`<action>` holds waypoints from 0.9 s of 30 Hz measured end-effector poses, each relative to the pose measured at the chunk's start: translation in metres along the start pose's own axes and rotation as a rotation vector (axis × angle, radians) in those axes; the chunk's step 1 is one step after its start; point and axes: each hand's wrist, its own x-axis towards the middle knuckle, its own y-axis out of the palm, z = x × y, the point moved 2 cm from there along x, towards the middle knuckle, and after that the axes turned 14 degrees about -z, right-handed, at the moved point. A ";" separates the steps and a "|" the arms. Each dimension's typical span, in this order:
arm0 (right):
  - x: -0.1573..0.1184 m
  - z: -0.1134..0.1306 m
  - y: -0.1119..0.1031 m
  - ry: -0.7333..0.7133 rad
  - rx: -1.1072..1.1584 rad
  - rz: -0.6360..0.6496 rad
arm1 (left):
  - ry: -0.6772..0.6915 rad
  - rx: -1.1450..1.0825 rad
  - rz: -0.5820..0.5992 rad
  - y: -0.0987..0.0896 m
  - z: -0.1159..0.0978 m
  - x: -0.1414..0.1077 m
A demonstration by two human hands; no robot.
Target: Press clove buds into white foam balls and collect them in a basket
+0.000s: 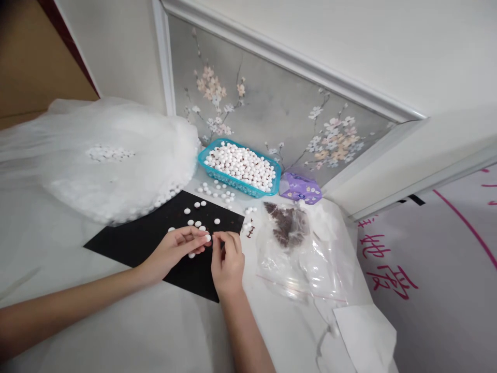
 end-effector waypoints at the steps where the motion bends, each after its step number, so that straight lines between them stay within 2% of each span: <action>1: 0.000 0.000 0.000 0.002 0.003 -0.008 | -0.001 -0.005 0.005 0.001 -0.001 -0.001; 11: -0.001 0.008 0.001 0.030 0.052 -0.045 | 0.011 -0.018 -0.006 0.000 0.000 -0.001; 17: -0.004 0.015 0.001 0.036 0.118 -0.005 | 0.004 0.001 -0.020 -0.003 -0.003 -0.001; 22: -0.006 0.014 0.003 0.029 0.079 -0.041 | 0.018 0.038 -0.008 -0.003 -0.008 -0.002; 27: -0.006 0.014 0.005 0.018 0.071 -0.018 | 0.022 0.016 0.008 -0.004 -0.004 0.000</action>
